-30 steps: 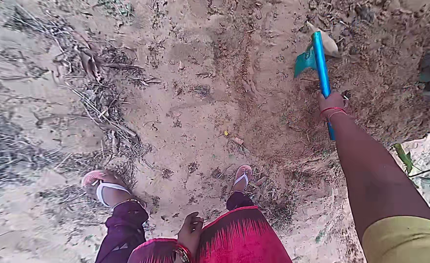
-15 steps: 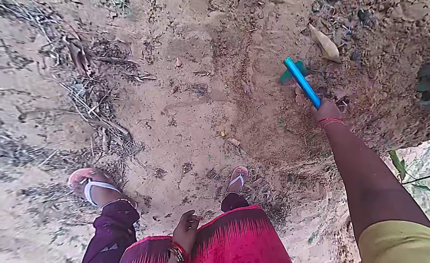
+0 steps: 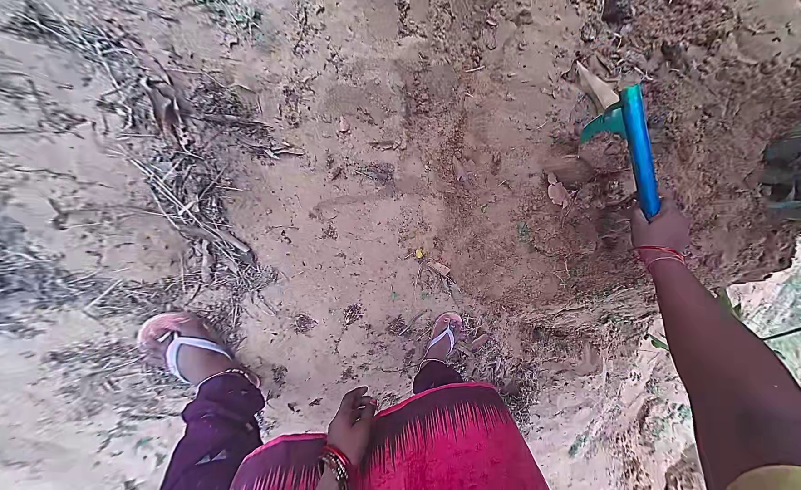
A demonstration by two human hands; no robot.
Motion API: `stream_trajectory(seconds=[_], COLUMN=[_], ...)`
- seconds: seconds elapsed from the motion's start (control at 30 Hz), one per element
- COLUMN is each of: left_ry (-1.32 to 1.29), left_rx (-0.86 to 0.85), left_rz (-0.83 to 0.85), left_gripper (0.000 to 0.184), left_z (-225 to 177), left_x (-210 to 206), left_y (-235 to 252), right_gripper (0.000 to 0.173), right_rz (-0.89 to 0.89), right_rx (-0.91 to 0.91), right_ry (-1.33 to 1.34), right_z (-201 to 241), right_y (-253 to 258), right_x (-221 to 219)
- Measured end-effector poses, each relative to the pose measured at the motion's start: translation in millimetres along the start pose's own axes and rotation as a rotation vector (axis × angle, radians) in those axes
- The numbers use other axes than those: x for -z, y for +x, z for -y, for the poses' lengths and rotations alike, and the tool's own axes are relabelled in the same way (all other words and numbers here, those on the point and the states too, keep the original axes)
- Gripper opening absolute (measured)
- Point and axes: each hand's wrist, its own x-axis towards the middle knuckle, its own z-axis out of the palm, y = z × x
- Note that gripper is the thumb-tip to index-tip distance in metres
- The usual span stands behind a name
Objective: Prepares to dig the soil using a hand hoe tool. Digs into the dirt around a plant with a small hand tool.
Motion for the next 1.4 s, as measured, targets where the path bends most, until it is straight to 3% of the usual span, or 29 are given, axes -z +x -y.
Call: stream_trajectory(seconds=[0.3, 0.53, 0.7, 0.9, 1.0, 1.1, 1.27, 1.4], left_ry=[0.019, 0.036, 0.041, 0.023, 0.023, 0.042, 0.089, 0.101], left_rx=[-0.006, -0.012, -0.020, 0.005, -0.025, -0.011, 0.070, 0.015], left_rz=[-0.003, -0.007, 0.010, 0.004, -0.011, -0.038, -0.051, -0.026], left_gripper=[0.040, 0.041, 0.041, 0.041, 0.041, 0.042, 0.042, 0.043], left_z=[-7.1, -8.5, -13.1, -8.4, 5.6, 20.3, 26.9, 22.3], left_x=[3.4, 7.4, 5.4, -0.1, -4.9, 1.2, 9.1, 5.8], left_y=[-2.0, -2.2, -3.8, -1.2, 0.5, 6.2, 10.5, 9.7], right_gripper=[0.050, 0.052, 0.053, 0.052, 0.051, 0.051, 0.046, 0.043], right_rz=[-0.142, -0.258, -0.272, -0.276, 0.003, 0.207, 0.174, 0.096], right_rx=[-0.278, -0.364, -0.213, 0.035, 0.043, 0.096, 0.216, 0.247], right_ry=[0.144, 0.281, 0.418, 0.546, 0.245, -0.171, -0.386, -0.463], right_z=[-56.0, -59.7, -39.3, 27.2, 32.2, 32.4, 45.8, -2.3], right_y=[-34.1, -35.6, -34.8, -21.3, 4.4, 20.3, 32.7, 31.2], right_x=[21.1, 28.4, 25.2, 13.7, -33.6, -46.7, 5.9, 45.9])
